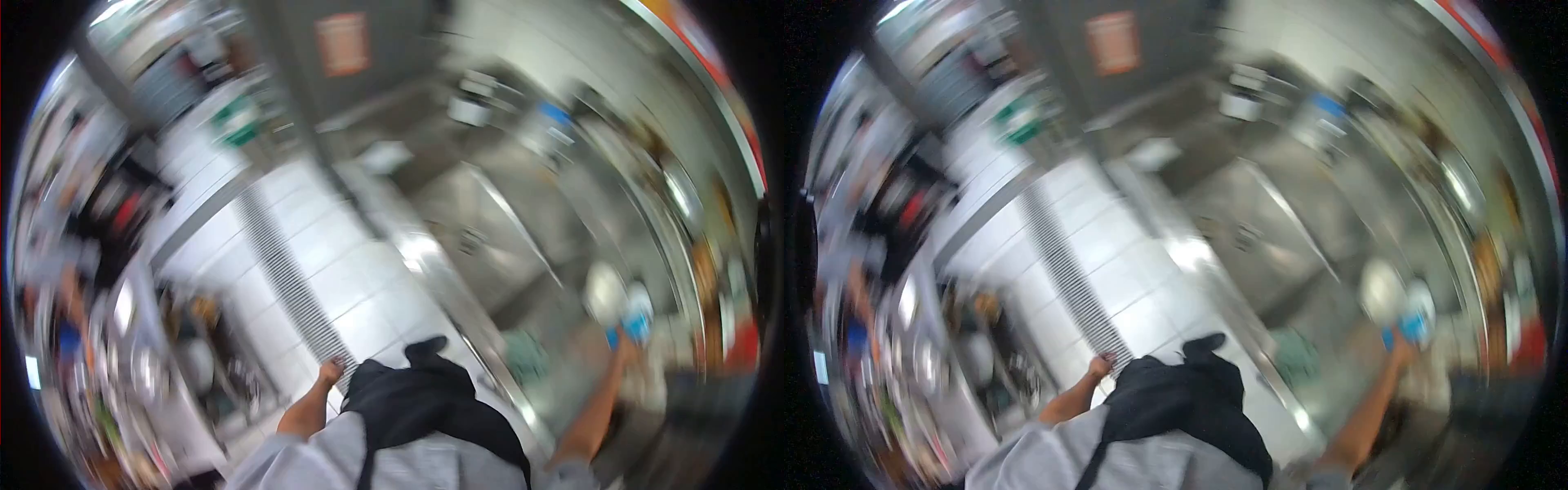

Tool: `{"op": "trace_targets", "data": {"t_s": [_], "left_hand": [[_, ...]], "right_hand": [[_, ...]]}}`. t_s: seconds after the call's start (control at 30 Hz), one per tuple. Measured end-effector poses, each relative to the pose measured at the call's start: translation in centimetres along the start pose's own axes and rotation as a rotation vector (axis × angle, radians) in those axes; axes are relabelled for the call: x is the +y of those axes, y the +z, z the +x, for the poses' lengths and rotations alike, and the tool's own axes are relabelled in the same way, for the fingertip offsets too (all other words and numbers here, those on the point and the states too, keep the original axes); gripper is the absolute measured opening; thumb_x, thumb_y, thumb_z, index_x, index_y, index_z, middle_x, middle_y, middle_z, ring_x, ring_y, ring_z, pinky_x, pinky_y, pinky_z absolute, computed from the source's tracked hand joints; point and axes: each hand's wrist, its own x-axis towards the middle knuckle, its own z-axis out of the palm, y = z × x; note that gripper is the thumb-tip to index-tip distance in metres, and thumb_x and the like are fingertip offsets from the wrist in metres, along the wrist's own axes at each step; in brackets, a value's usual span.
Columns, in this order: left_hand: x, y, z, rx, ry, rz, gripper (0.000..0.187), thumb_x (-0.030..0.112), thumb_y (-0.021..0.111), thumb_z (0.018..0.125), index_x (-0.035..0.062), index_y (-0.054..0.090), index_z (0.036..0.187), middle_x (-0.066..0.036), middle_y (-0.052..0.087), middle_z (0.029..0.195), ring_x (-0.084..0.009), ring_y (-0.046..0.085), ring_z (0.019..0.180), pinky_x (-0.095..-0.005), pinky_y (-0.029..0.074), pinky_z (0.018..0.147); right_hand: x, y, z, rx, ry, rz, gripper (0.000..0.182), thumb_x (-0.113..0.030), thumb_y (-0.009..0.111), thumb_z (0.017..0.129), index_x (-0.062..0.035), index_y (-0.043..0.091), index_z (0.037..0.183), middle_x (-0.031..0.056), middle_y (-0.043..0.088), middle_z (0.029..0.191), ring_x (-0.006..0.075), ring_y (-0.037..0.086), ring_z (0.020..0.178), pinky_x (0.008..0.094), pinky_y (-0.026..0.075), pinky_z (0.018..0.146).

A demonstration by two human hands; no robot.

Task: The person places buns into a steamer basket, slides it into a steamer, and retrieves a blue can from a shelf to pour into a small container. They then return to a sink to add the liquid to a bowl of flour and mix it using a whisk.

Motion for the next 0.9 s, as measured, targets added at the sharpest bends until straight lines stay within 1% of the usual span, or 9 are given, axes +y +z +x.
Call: {"op": "trace_targets", "data": {"t_s": [0.1, 0.13, 0.23, 0.33, 0.4, 0.47, 0.57, 0.73, 0.9], "left_hand": [[-12.0, -0.5, -9.0, -0.218, -0.550, 0.319, 0.040, 0.038, 0.062, 0.080, 0.0081, 0.070, 0.106, -0.015, 0.068, 0.108, -0.0307, 0.064, 0.105, -0.0386, 0.048, 0.094], [-13.3, -0.8, -12.5, -0.094, -0.641, 0.264, 0.038, 0.031, 0.057, 0.080, 0.0075, 0.069, 0.106, -0.015, 0.066, 0.113, -0.0301, 0.062, 0.109, -0.0390, 0.048, 0.095], [-11.4, -4.9, -20.1, 0.297, -0.660, -0.208, 0.032, 0.028, 0.057, 0.078, 0.0141, 0.071, 0.103, -0.015, 0.067, 0.112, -0.0301, 0.061, 0.109, -0.0378, 0.048, 0.095], [-14.6, -4.2, -20.5, 0.437, -0.663, -0.351, 0.033, 0.029, 0.059, 0.078, 0.0146, 0.071, 0.106, -0.015, 0.068, 0.108, -0.0291, 0.061, 0.109, -0.0369, 0.047, 0.096], [-15.2, -3.3, -18.6, 0.620, -0.601, -0.533, 0.035, 0.030, 0.063, 0.078, 0.0137, 0.070, 0.107, -0.014, 0.070, 0.099, -0.0255, 0.067, 0.094, -0.0355, 0.051, 0.089], [-12.1, -3.5, -18.2, 0.691, -0.531, -0.811, 0.031, 0.026, 0.067, 0.079, 0.0112, 0.069, 0.106, -0.011, 0.070, 0.081, -0.0180, 0.066, 0.060, -0.0321, 0.055, 0.064], [-10.2, -2.2, -16.8, 0.648, -0.280, -0.986, 0.032, 0.023, 0.067, 0.083, 0.0090, 0.065, 0.112, -0.006, 0.066, 0.078, -0.0123, 0.062, 0.062, -0.0274, 0.051, 0.058], [-2.8, -9.9, -22.3, 0.715, -0.367, -1.403, 0.030, 0.019, 0.063, 0.088, 0.0096, 0.061, 0.117, 0.000, 0.065, 0.089, -0.0101, 0.063, 0.073, -0.0246, 0.048, 0.059], [-5.5, -18.9, -25.6, 1.187, -0.272, -1.422, 0.036, 0.024, 0.063, 0.091, 0.0108, 0.055, 0.124, -0.003, 0.065, 0.107, -0.0133, 0.064, 0.085, -0.0293, 0.048, 0.073]], "right_hand": [[-4.9, 2.3, -3.3, -0.188, -0.189, 0.205, 0.051, -0.022, 0.081, 0.067, -0.0009, 0.063, 0.108, 0.0155, 0.066, 0.104, 0.0279, 0.064, 0.090, 0.0380, 0.051, 0.083], [-7.0, 3.0, -5.6, -0.236, -0.237, 0.244, 0.052, -0.020, 0.082, 0.066, -0.0008, 0.061, 0.110, 0.0152, 0.066, 0.106, 0.0277, 0.063, 0.091, 0.0383, 0.050, 0.085], [-10.1, 6.0, -12.3, -0.439, -0.296, 0.323, 0.057, -0.012, 0.082, 0.066, -0.0003, 0.057, 0.116, 0.0143, 0.064, 0.109, 0.0272, 0.062, 0.096, 0.0390, 0.049, 0.090], [-12.0, 12.8, -18.3, -0.755, -0.325, 0.393, 0.064, -0.004, 0.082, 0.066, 0.0001, 0.053, 0.122, 0.0135, 0.062, 0.113, 0.0266, 0.060, 0.101, 0.0398, 0.047, 0.094], [-13.9, 18.4, -23.6, -0.982, -0.345, 0.423, 0.069, 0.001, 0.083, 0.065, 0.0004, 0.050, 0.126, 0.0129, 0.061, 0.115, 0.0263, 0.059, 0.104, 0.0403, 0.046, 0.097], [-15.9, 22.5, -31.7, -1.108, -0.457, 0.422, 0.075, 0.000, 0.086, 0.061, 0.0008, 0.049, 0.127, 0.0114, 0.060, 0.115, 0.0247, 0.059, 0.102, 0.0386, 0.046, 0.096], [-20.6, 25.2, -44.4, -1.378, -0.632, 0.401, 0.081, -0.004, 0.089, 0.057, 0.0007, 0.049, 0.128, 0.0120, 0.058, 0.118, 0.0234, 0.058, 0.103, 0.0362, 0.045, 0.095], [-25.2, 27.6, -61.6, -1.644, -0.880, 0.353, 0.075, -0.006, 0.090, 0.055, 0.0014, 0.053, 0.120, 0.0118, 0.061, 0.111, 0.0227, 0.060, 0.099, 0.0360, 0.047, 0.092], [-27.8, 28.7, -76.3, -1.960, -1.094, 0.303, 0.069, -0.010, 0.092, 0.053, 0.0016, 0.056, 0.111, 0.0116, 0.065, 0.100, 0.0229, 0.063, 0.090, 0.0357, 0.051, 0.082]]}}
